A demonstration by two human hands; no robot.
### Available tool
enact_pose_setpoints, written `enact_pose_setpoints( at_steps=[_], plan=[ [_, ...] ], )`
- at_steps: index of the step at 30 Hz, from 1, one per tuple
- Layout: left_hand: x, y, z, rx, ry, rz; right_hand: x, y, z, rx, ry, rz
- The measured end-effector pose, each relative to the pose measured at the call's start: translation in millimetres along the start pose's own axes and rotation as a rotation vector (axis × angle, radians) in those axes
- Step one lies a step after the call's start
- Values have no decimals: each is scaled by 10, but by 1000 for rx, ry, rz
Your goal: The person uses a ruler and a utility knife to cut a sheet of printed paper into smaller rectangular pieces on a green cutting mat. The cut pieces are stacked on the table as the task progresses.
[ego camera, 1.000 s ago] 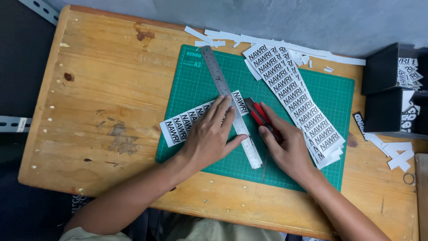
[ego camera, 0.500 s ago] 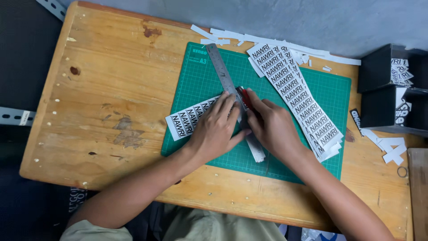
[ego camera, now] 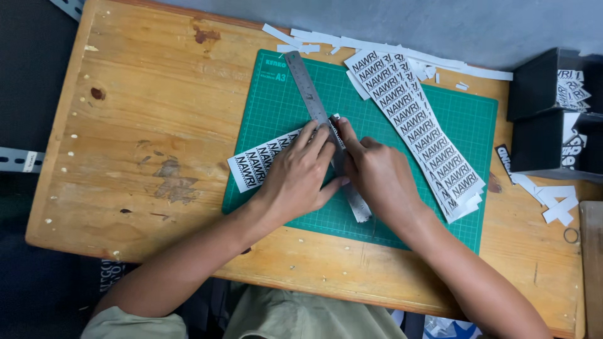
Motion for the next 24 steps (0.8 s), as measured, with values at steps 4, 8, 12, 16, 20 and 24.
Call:
enact_pose_setpoints(
  at_steps=[4, 8, 12, 16, 20, 24],
  plan=[
    [-40, 46, 49, -28, -37, 5, 299, 58, -107, 60, -20, 1],
    [-45, 71, 60, -34, -65, -1, 572, -23, -25, 196, -43, -3],
    [-62, 69, 88, -22, -63, -2, 679, 49, -14, 122, -59, -37],
    [-36, 77, 102, 15, -66, 14, 667, 252, 88, -148, -151, -115],
    [-62, -15, 78, 65, -72, 47, 664, 754, 258, -477, -136, -399],
    [-137, -49, 214, 257, -155, 150, 606, 1279, -83, -635, -55, -534]
  ],
)
Point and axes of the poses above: each hand's wrist, its own x-axis away from the middle knuckle, its own z-axis out of the back of the hand, y = z × x, the point moved 9 cm from there along -x, towards the middle knuckle, and after that the axes turned 13 degrees about x, right-handed, at the moved point
